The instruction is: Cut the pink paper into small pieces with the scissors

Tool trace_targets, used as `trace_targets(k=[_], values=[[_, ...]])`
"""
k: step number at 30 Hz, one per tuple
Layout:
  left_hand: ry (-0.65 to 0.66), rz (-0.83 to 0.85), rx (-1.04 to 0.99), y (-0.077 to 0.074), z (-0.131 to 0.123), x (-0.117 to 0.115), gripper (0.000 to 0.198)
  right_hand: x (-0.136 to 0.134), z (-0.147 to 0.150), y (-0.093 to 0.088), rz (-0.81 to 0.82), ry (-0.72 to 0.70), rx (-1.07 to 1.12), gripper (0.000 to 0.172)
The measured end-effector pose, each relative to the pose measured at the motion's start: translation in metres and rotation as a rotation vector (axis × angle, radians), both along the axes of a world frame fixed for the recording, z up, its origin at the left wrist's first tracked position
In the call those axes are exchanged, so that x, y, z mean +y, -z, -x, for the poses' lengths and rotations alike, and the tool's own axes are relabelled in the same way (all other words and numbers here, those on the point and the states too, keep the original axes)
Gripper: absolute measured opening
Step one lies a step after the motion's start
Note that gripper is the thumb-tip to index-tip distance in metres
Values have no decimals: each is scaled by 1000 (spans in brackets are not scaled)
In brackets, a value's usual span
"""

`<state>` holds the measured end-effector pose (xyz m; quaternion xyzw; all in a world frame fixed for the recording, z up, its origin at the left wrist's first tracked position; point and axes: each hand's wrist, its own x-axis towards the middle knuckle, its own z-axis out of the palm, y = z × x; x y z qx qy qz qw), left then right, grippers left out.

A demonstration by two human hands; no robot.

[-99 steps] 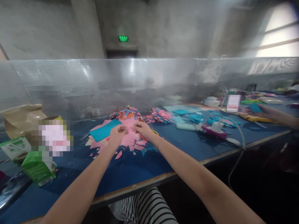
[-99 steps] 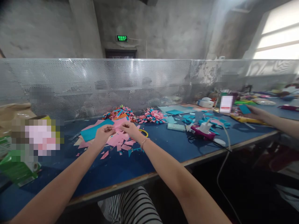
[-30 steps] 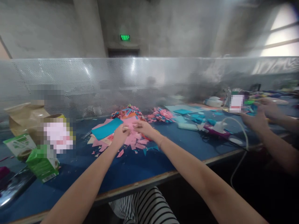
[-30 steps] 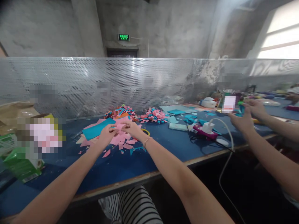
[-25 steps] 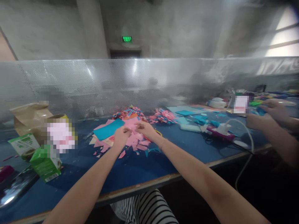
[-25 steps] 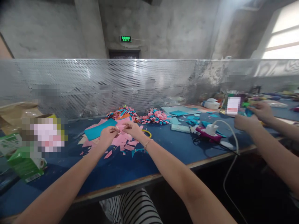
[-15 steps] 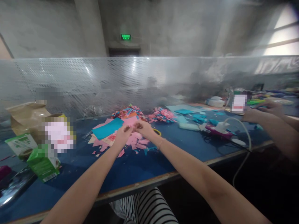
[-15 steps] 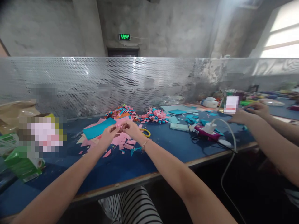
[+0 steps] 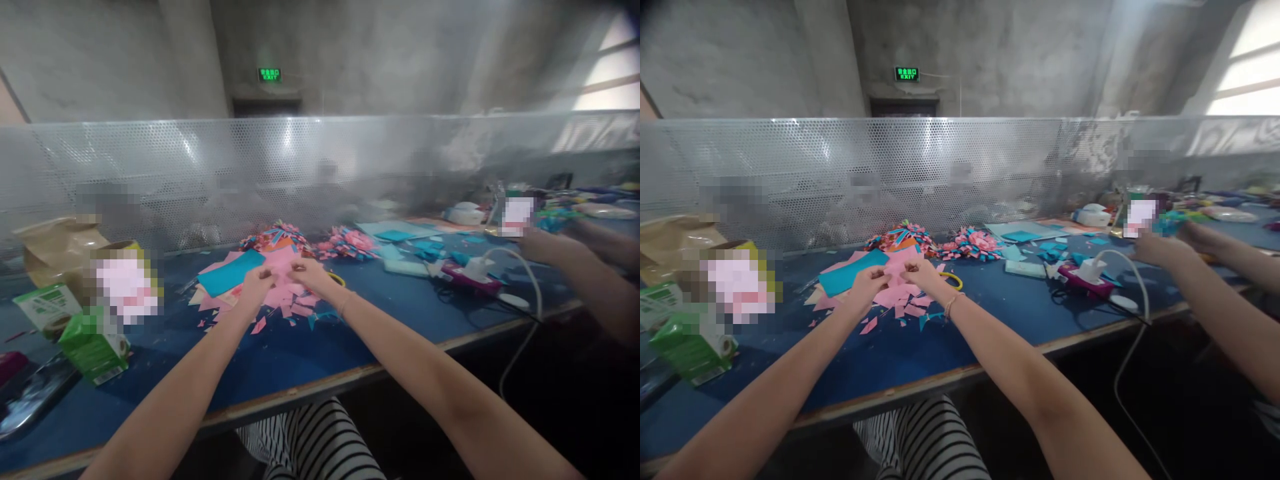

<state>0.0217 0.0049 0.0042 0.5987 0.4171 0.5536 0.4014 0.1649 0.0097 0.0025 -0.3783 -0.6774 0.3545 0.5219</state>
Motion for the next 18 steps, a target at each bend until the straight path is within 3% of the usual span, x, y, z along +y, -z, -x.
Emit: trace_targets(k=[4,10,18], values=[[34,-3,-9,0,0,-1,17,3,2,5,169,-102,155,8],[58,-11,17,1,0,-2,20,6,0,6,226,-158,261,15],[118,109,-160,-2,1,-4,14,3,0,2,282,-178,334,13]])
